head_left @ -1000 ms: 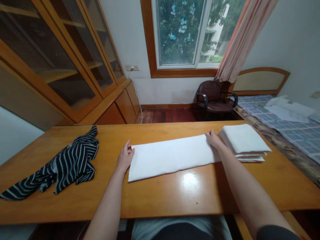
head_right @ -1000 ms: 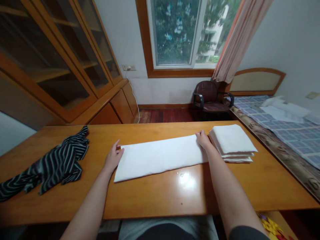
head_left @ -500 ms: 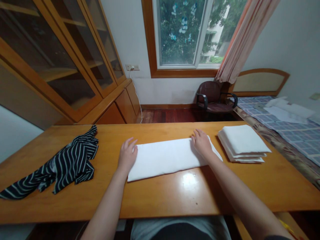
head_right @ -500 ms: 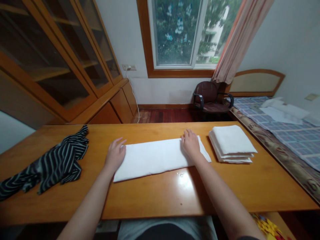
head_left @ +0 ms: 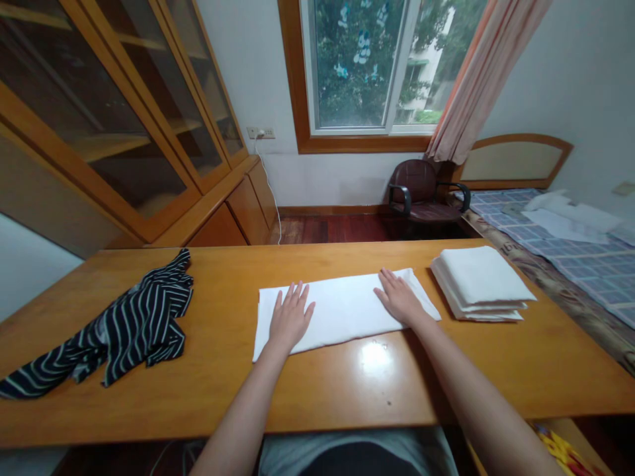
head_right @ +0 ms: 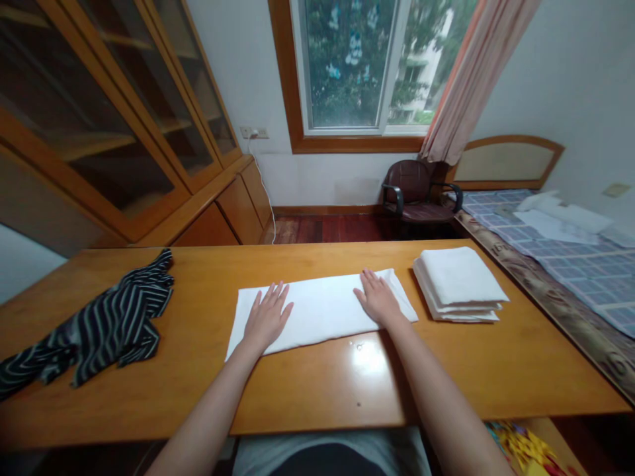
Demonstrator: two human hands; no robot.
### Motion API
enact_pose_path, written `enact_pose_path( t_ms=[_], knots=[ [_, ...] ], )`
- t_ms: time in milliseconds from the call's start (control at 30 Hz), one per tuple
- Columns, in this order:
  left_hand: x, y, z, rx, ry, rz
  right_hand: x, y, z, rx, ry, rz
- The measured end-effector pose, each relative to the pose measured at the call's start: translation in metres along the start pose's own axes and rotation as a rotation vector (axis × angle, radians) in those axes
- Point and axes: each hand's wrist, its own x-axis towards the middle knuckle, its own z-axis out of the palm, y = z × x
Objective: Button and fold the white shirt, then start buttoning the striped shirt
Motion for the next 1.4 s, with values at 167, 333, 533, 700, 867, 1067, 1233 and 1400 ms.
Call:
enact_pose_path(
  t_ms=[167, 333, 533, 700, 867, 1067, 1233, 1400],
  knots=[
    [-0.004, -0.024, -0.003, 0.034, -0.009, -0.072, -0.004, 0.058, -0.002, -0.057, -0.003, 0.224],
    [-0.005, -0.046, -0.002, 0.036, -0.031, -0.110, -0.007, 0.059, -0.006, -0.089, -0.005, 0.257],
    [0.009, -0.046, -0.011, 0.037, -0.012, -0.077, -0.006, 0.010, -0.015, -0.115, 0.179, 0.214],
    [0.021, 0.005, -0.019, -0.014, 0.046, 0.032, 0.002, -0.072, -0.004, 0.067, 0.110, -0.092],
    [0.018, 0.044, -0.005, -0.062, 0.007, 0.037, 0.002, -0.109, 0.009, 0.101, 0.076, -0.307],
    [0.007, 0.010, 0.003, -0.019, 0.014, -0.026, 0.000, -0.041, 0.004, 0.049, 0.029, -0.127],
    [0.002, -0.031, 0.001, 0.005, 0.007, -0.116, -0.005, 0.032, 0.004, -0.006, 0.038, 0.055],
    [-0.003, -0.054, 0.000, -0.048, -0.003, -0.184, -0.009, 0.052, 0.006, 0.006, 0.040, 0.136]
  ],
)
